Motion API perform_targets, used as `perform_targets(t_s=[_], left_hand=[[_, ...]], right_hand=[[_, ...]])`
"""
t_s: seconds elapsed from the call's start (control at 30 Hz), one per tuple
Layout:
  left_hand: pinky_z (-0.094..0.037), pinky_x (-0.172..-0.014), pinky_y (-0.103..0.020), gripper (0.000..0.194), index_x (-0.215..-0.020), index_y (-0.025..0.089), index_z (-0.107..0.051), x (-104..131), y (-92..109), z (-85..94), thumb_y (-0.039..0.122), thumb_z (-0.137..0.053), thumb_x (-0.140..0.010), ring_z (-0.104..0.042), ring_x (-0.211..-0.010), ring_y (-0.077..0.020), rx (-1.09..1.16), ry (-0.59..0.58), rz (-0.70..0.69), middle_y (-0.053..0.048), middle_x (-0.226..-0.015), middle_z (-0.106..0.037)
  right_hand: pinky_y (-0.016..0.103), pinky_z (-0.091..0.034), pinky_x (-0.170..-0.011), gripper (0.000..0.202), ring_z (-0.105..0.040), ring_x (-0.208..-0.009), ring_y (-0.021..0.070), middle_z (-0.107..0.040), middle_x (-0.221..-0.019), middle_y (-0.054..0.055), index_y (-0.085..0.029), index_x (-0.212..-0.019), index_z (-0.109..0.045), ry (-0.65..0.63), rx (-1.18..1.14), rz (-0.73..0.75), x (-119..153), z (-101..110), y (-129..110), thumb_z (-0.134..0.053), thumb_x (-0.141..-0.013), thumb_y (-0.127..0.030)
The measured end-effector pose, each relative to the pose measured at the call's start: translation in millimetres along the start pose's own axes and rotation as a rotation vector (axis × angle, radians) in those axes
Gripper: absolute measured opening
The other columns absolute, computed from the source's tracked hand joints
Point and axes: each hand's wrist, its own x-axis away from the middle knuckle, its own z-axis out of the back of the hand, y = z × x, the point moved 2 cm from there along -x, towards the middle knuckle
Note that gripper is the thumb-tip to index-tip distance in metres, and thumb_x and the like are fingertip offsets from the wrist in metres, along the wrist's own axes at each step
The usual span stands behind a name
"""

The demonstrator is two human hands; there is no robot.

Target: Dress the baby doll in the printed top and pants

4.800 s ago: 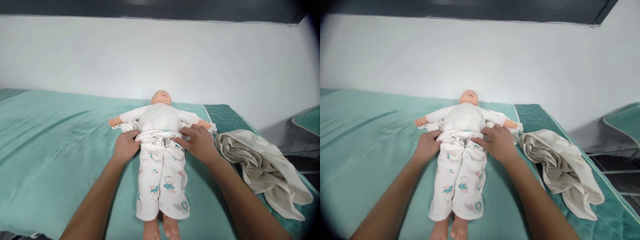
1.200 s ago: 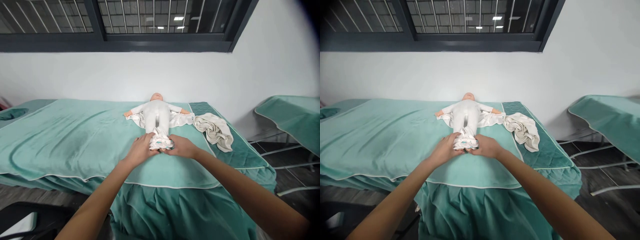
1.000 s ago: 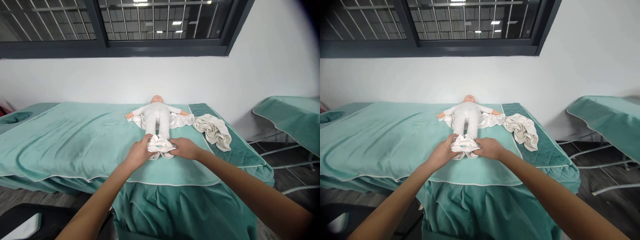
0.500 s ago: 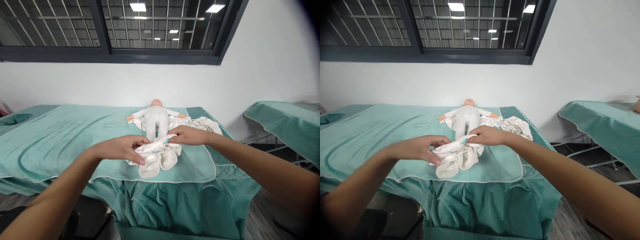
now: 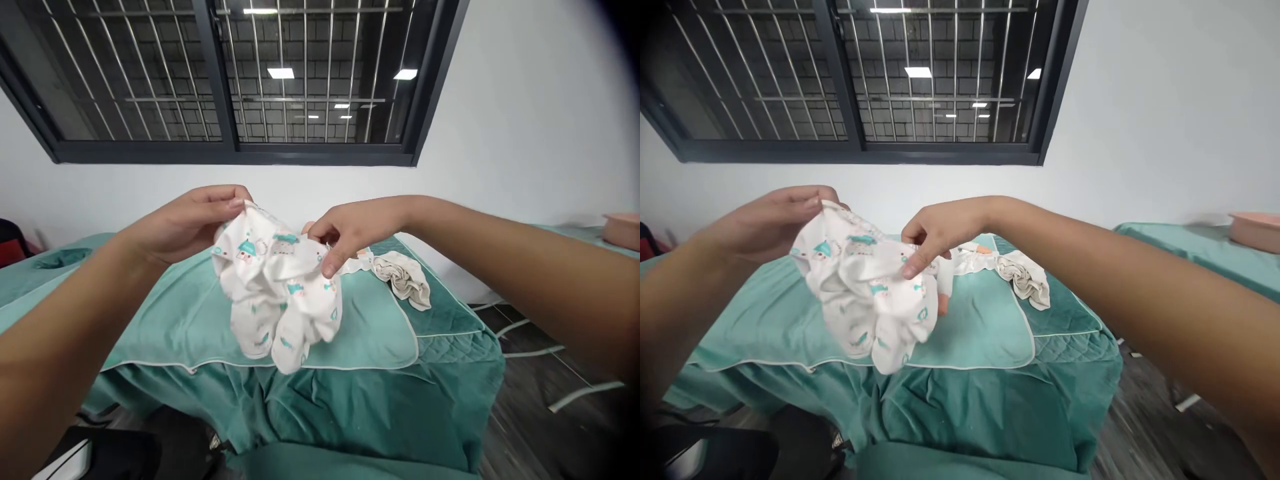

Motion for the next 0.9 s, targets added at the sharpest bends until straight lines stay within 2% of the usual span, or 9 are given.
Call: perform_targets(t_s=[0.13, 0.27, 0.37, 0.47, 0.63, 0.7, 0.8, 0.87, 0.9], left_hand=[[-0.041, -0.055, -0.022, 0.037, -0.076, 0.015, -0.048, 0.9, 5.0, 4.0, 0.049, -0.061, -0.084, -0.050, -0.057, -0.0093, -0.011, 0.123, 0.015, 0.001, -0.064, -0.051], [-0.038, -0.057, -0.021, 0.037, -0.077, 0.016, -0.044, -7.6, -1.5, 10.7, 0.050, -0.046, -0.092, -0.046, -0.056, -0.0066, -0.044, 0.300, 0.015, 0.003, -0.063, -0.044], [-0.039, -0.062, -0.022, 0.037, -0.081, 0.016, -0.046, -20.2, -17.5, 18.9, 0.049, -0.039, -0.096, -0.046, -0.060, -0.0065, -0.050, 0.317, 0.014, 0.002, -0.069, -0.047], [-0.038, -0.060, -0.022, 0.034, -0.083, 0.016, -0.052, -36.7, -45.5, 31.7, 0.049, -0.056, -0.088, -0.046, -0.060, -0.0081, -0.212, 0.348, 0.088, 0.002, -0.069, -0.049], [-0.044, -0.066, -0.031, 0.029, -0.075, 0.019, -0.059, -74.9, -126.5, 47.2, 0.048, -0.061, -0.080, -0.056, -0.072, -0.0192, -0.841, 0.588, 0.262, -0.004, -0.074, -0.060], [-0.047, -0.082, -0.035, 0.024, -0.083, 0.019, -0.062, -93.4, -174.2, 37.1, 0.042, -0.062, -0.078, -0.061, -0.091, -0.0245, -0.910, 0.551, 0.264, -0.008, -0.094, -0.067], [-0.051, -0.088, -0.037, 0.046, -0.110, 0.018, -0.062, -116.0, -254.7, 4.6, 0.053, -0.059, -0.081, -0.065, -0.100, -0.0262, -0.462, 0.439, 0.432, -0.012, -0.112, -0.068], [-0.054, -0.085, -0.040, 0.073, -0.126, 0.013, -0.054, -125.9, -299.5, -21.4, 0.063, -0.065, -0.074, -0.066, -0.104, -0.0310, -0.060, 0.446, 0.557, -0.020, -0.123, -0.064], [-0.056, -0.081, -0.041, 0.080, -0.130, 0.010, -0.051, -130.8, -315.7, -33.4, 0.067, -0.062, -0.075, -0.068, -0.100, -0.0324, 0.004, 0.422, 0.570, -0.024, -0.120, -0.065]], right_hand=[[0.023, -0.040, -0.058, 0.045, -0.048, -0.063, 0.0095, -0.053, -0.067, -0.003, -0.018, -0.067, -0.061, -0.006, -0.132, 0.075, -2.6, 2.6, -2.8, -0.070, -0.078, -0.061], [0.024, -0.043, -0.062, 0.049, -0.048, -0.062, 0.0092, -0.052, -0.065, -0.003, -0.018, -0.068, -0.059, 0.156, -0.296, 0.157, -12.4, 1.3, 7.0, -0.063, -0.083, -0.065], [0.025, -0.046, -0.065, 0.049, -0.050, -0.064, 0.0093, -0.055, -0.069, -0.002, -0.017, -0.073, -0.061, 0.302, -0.420, 0.207, -35.8, -5.4, 22.3, -0.060, -0.085, -0.064], [0.024, -0.046, -0.061, 0.050, -0.049, -0.059, 0.0087, -0.052, -0.063, -0.003, -0.017, -0.066, -0.056, 0.487, -0.518, 0.196, -77.0, -17.8, 47.6, -0.062, -0.084, -0.063], [0.026, -0.050, -0.061, 0.042, -0.055, -0.061, 0.0121, -0.056, -0.066, -0.001, -0.019, -0.072, -0.054, 0.709, -0.546, -0.087, -156.2, -46.3, 123.7, -0.052, -0.092, -0.056], [0.029, -0.052, -0.074, 0.032, -0.062, -0.076, 0.0153, -0.065, -0.087, 0.003, -0.020, -0.087, -0.058, 0.773, -0.386, -0.183, -179.2, -52.2, 166.2, -0.053, -0.092, -0.051], [0.036, -0.048, -0.096, 0.041, -0.060, -0.110, 0.0234, -0.059, -0.128, 0.012, -0.018, -0.118, -0.056, 0.871, -0.094, -0.341, -199.0, -48.4, 240.4, -0.062, -0.087, -0.045], [0.046, -0.039, -0.106, 0.059, -0.046, -0.131, 0.0327, -0.045, -0.145, 0.019, -0.015, -0.134, -0.046, 0.927, 0.000, -0.489, -204.1, -38.2, 292.5, -0.065, -0.085, -0.043], [0.051, -0.037, -0.108, 0.068, -0.041, -0.135, 0.0364, -0.041, -0.148, 0.021, -0.014, -0.139, -0.041, 0.949, 0.048, -0.611, -204.9, -31.7, 317.8, -0.065, -0.085, -0.047]])
